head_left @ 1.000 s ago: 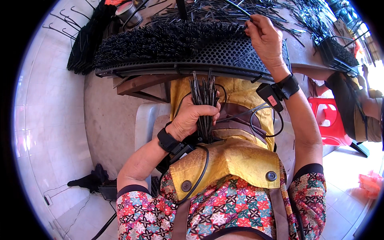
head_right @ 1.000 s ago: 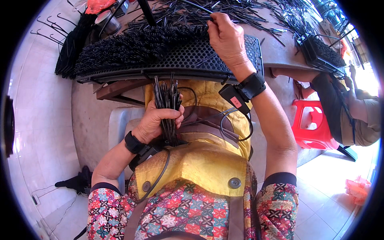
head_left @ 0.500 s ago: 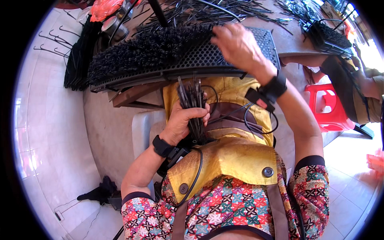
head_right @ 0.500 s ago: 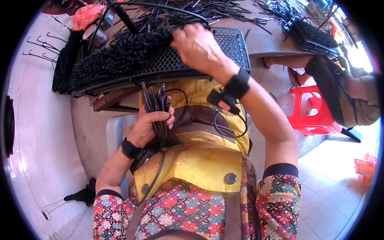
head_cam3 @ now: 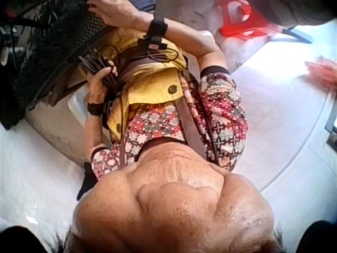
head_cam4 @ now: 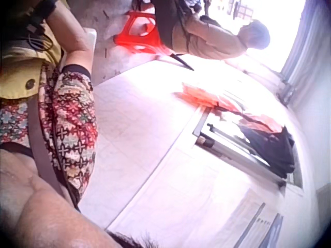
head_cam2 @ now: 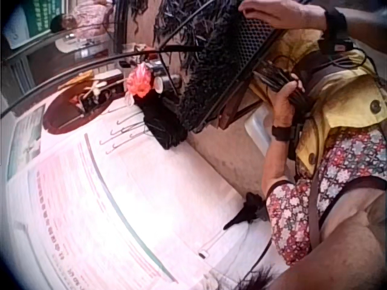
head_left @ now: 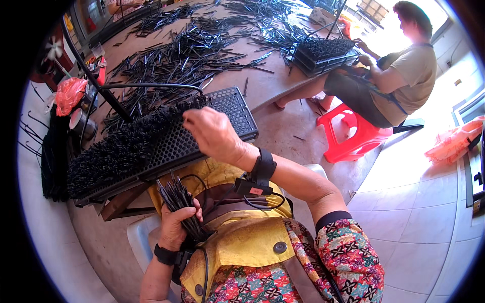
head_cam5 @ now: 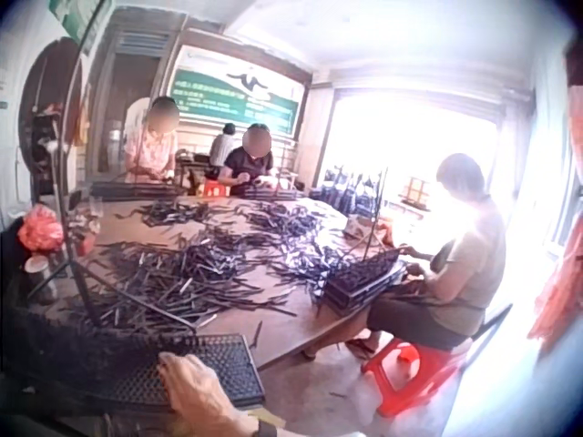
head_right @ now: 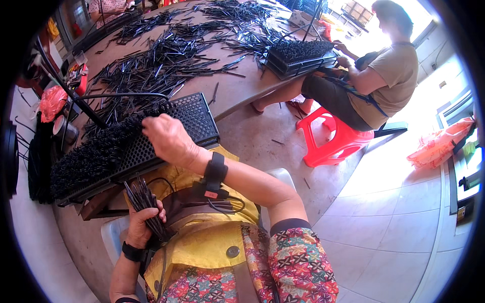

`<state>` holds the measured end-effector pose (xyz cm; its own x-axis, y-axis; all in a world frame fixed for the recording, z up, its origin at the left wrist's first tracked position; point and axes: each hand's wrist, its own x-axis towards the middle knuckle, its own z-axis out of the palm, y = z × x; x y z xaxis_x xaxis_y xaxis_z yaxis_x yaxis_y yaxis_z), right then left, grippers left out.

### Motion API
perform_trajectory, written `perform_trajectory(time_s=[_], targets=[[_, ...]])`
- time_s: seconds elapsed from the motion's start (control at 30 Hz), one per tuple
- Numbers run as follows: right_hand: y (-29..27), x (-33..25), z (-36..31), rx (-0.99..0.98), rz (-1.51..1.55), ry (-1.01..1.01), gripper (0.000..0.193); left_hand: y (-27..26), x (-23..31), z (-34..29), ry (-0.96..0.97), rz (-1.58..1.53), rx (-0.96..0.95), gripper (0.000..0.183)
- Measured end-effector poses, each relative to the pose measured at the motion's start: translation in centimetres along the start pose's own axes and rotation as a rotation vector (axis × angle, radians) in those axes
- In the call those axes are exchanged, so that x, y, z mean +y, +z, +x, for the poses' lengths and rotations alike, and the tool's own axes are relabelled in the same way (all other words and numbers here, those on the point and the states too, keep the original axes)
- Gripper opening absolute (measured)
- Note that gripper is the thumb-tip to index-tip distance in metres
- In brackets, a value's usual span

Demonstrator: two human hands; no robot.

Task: The person assembles brushes by picking up individual black bristles from a table and inserting them one by one into the holes of a black plastic brush base.

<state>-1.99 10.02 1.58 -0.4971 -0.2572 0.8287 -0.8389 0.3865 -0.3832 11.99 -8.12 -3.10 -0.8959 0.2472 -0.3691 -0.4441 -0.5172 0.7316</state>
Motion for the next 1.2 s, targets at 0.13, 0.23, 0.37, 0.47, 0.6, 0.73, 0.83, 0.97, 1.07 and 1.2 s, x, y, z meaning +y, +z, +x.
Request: perform_trajectory(time_s=[0.13, 0.23, 0.37, 0.47, 0.6, 0.73, 0.83, 0.97, 1.07, 1.2], targets=[[0.4, 2.2, -0.6, -0.051, 0.048, 0.353, 0.016, 0.7, 0.3, -0.1, 0.016, 0.010, 0.012, 0.025], [0.2, 3.4, -0.9, -0.001, 0.275, 0.611, 0.013, -0.6, 0.0, 0.1, -0.060, 0.111, 0.005, 0.033], [0.7, 2.8, 1.1, 0.186, 0.450, 0.532, 0.007, -0.7, 0.1, -0.5, -0.051, 0.069, 0.024, 0.033], [1.6, 2.8, 1.6, 0.176, 0.425, 0.469, 0.009, -1.2, -0.3, -0.3, -0.041, 0.015, 0.027, 0.033], [3.0, 3.3, 1.8, 0.174, 0.429, 0.406, 0.010, -1.4, -0.4, -0.1, -0.034, -0.007, 0.035, 0.033], [4.1, 3.8, 1.8, 0.170, 0.367, 0.347, 0.010, -0.9, -0.2, 0.0, -0.003, -0.001, 0.053, 0.031], [4.8, 4.4, 1.7, 0.137, 0.233, 0.265, 0.009, -0.9, -0.3, 0.3, 0.004, -0.032, 0.081, 0.025], [5.1, 4.8, 2.2, 0.055, 0.041, 0.120, 0.010, -1.1, -0.3, 0.4, -0.009, -0.024, 0.099, 0.028], [5.2, 5.1, 2.8, -0.049, -0.064, -0.037, 0.009, -1.3, -0.4, 0.5, 0.000, -0.002, 0.126, 0.032], [5.1, 5.4, 3.1, -0.347, -0.449, -0.279, 0.013, -1.6, -0.1, 0.6, 0.010, 0.024, 0.134, 0.034]])
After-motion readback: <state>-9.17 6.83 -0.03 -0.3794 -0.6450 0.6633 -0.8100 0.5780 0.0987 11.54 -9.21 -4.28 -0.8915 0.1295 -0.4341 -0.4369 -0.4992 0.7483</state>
